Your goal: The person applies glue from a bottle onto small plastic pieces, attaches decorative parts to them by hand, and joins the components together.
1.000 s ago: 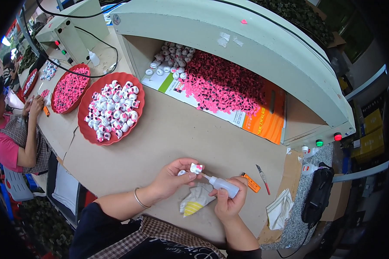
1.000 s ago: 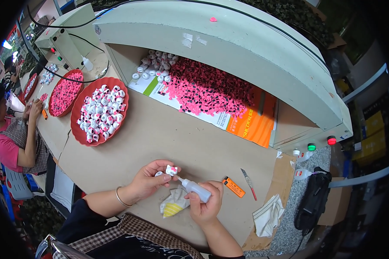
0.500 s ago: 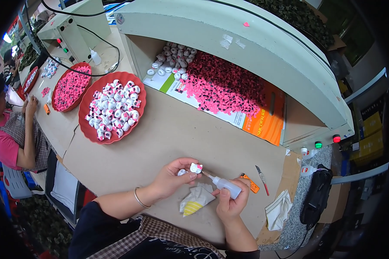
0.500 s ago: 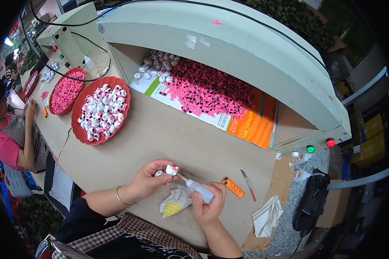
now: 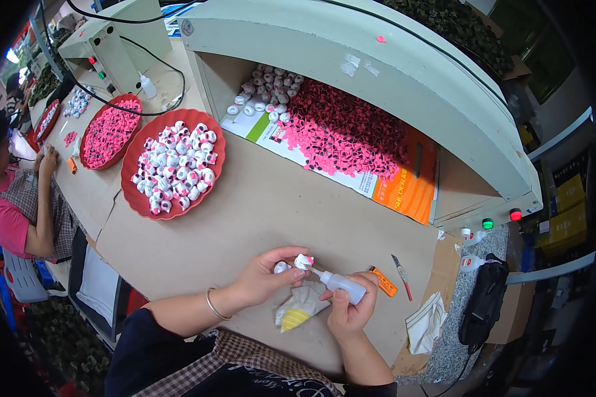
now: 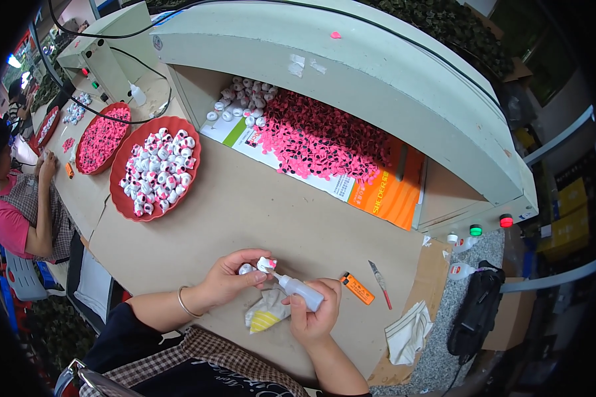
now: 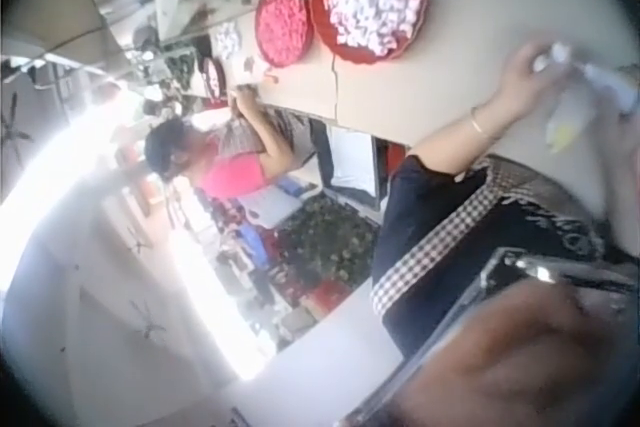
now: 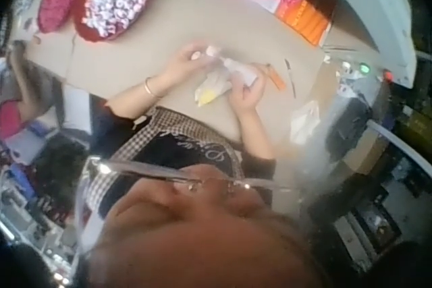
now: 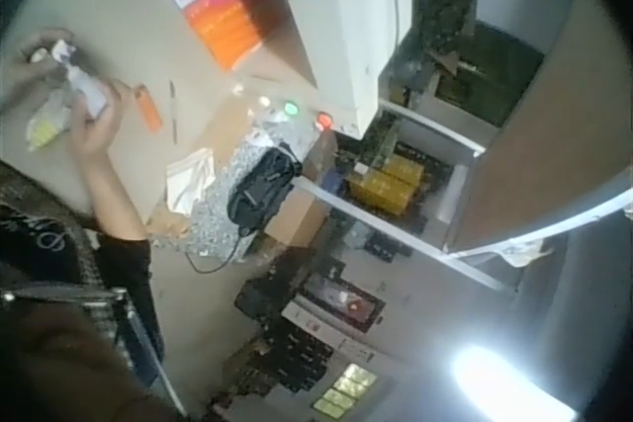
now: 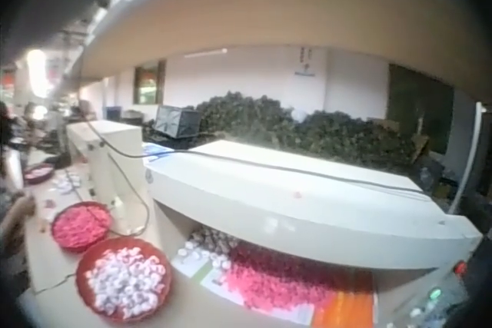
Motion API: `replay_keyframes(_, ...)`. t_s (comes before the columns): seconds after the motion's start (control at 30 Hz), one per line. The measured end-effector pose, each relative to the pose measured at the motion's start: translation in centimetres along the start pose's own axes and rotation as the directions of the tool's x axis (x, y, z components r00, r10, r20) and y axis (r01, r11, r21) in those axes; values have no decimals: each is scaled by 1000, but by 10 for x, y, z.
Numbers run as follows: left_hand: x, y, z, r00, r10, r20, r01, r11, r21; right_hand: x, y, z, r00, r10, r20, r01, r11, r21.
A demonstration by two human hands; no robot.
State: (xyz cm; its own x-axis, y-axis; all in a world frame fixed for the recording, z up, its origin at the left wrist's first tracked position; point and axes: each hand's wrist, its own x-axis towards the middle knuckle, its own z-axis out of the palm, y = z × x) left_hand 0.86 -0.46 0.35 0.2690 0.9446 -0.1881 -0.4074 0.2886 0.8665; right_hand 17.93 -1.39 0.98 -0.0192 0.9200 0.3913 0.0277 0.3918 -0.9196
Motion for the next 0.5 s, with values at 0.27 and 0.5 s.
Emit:
replay_keyframes(0.27,0,-3,-1,1000,2,9,-2,1000,17,-1,0,-1,999,21,-23,-20,999,49)
replay_keyframes(0.5,0,-1,0,1000,17,-9,-17,1000,26,-1,1,-2,1000,7,18,-7,1000,-3)
